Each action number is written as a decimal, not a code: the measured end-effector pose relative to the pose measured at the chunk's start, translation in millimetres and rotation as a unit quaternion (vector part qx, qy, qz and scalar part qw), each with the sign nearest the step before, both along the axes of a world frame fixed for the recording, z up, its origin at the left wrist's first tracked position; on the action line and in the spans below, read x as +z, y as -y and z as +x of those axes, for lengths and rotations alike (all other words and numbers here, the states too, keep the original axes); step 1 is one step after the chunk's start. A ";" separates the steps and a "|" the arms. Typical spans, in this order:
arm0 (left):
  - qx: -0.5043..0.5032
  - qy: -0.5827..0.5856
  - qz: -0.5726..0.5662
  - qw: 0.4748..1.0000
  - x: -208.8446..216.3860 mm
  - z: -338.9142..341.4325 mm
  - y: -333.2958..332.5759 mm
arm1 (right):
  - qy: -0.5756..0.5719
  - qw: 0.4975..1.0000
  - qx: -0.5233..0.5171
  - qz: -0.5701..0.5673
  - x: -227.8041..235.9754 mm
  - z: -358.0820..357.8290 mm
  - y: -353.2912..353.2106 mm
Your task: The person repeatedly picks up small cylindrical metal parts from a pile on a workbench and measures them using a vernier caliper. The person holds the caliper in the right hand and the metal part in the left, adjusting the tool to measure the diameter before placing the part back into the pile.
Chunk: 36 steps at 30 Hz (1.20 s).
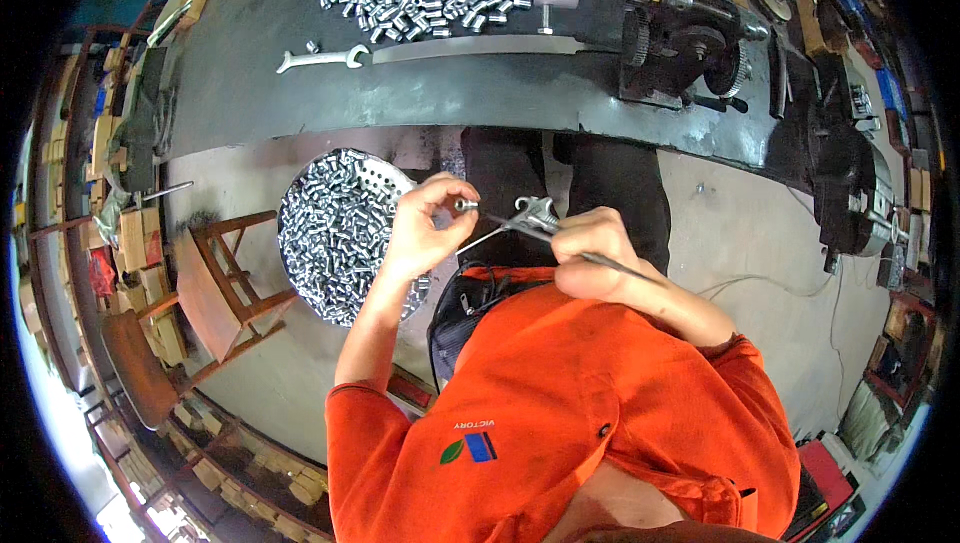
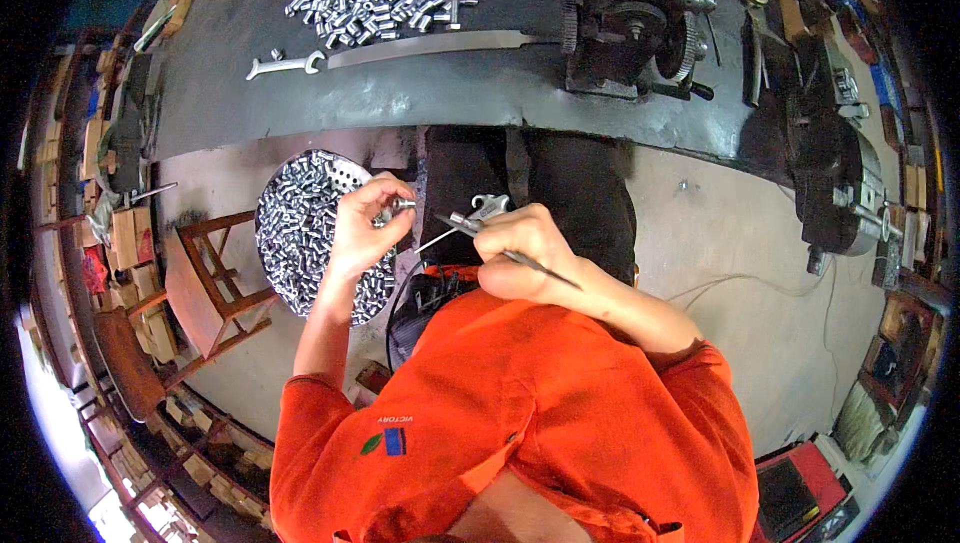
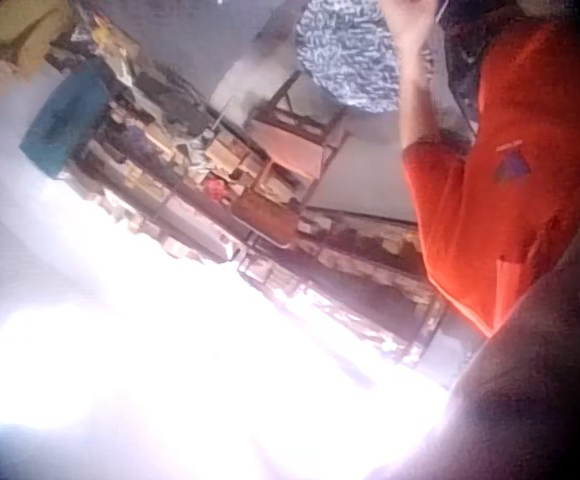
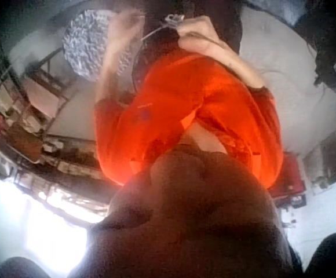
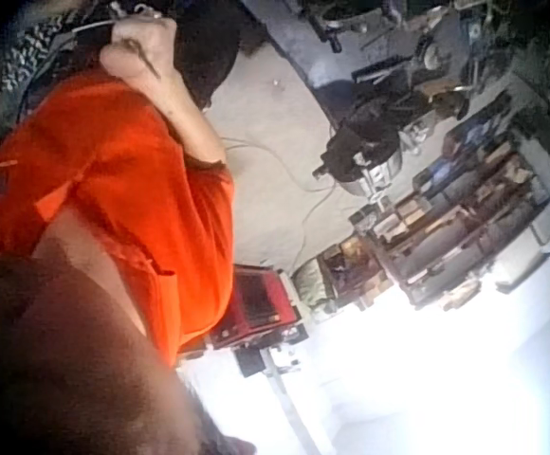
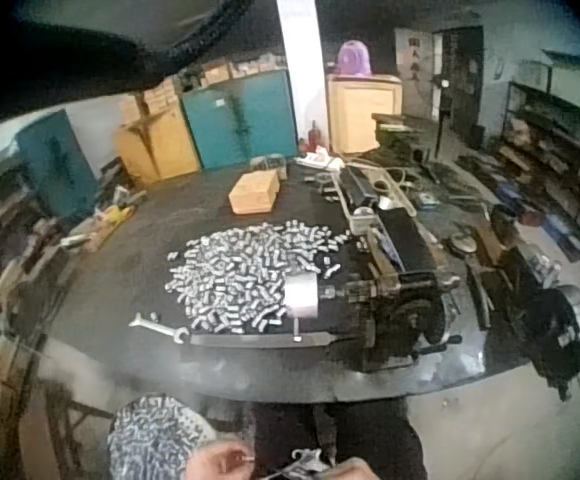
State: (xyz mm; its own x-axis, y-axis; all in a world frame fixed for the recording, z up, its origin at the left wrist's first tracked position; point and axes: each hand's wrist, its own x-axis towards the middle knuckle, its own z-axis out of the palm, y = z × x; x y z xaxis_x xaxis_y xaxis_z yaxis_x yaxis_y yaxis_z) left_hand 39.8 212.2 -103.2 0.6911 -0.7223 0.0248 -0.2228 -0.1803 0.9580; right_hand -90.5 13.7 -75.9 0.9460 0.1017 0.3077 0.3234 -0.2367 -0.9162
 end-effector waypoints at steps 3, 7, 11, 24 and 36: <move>0.032 0.159 0.104 0.981 5.8 -1.6 1.6 | 0.093 0.995 -0.019 0.011 17.2 -1.4 -0.4; 0.040 0.197 0.123 0.972 7.8 -3.8 3.1 | 0.115 0.993 -0.002 0.033 18.7 -1.7 -4.4; 0.037 0.216 0.102 0.970 5.8 -4.4 2.2 | 0.066 0.997 -0.009 0.024 18.0 -1.5 -7.7; 0.007 0.324 0.089 0.942 1.8 15.4 33.5 | 0.207 0.969 -0.069 -0.118 1.5 2.2 3.1; 0.141 0.084 -0.154 0.974 71.4 160.0 106.1 | 0.164 0.981 -0.078 -0.073 5.4 -9.2 -1.9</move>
State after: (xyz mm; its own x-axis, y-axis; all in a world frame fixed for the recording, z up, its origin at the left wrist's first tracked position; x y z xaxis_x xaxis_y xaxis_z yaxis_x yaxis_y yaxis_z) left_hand 199.8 106.1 -31.8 0.8290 -0.4438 0.3402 -0.3641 0.0333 0.9307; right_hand -99.6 15.6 -70.4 0.8056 0.0294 0.5918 0.5452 -0.4280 -0.7208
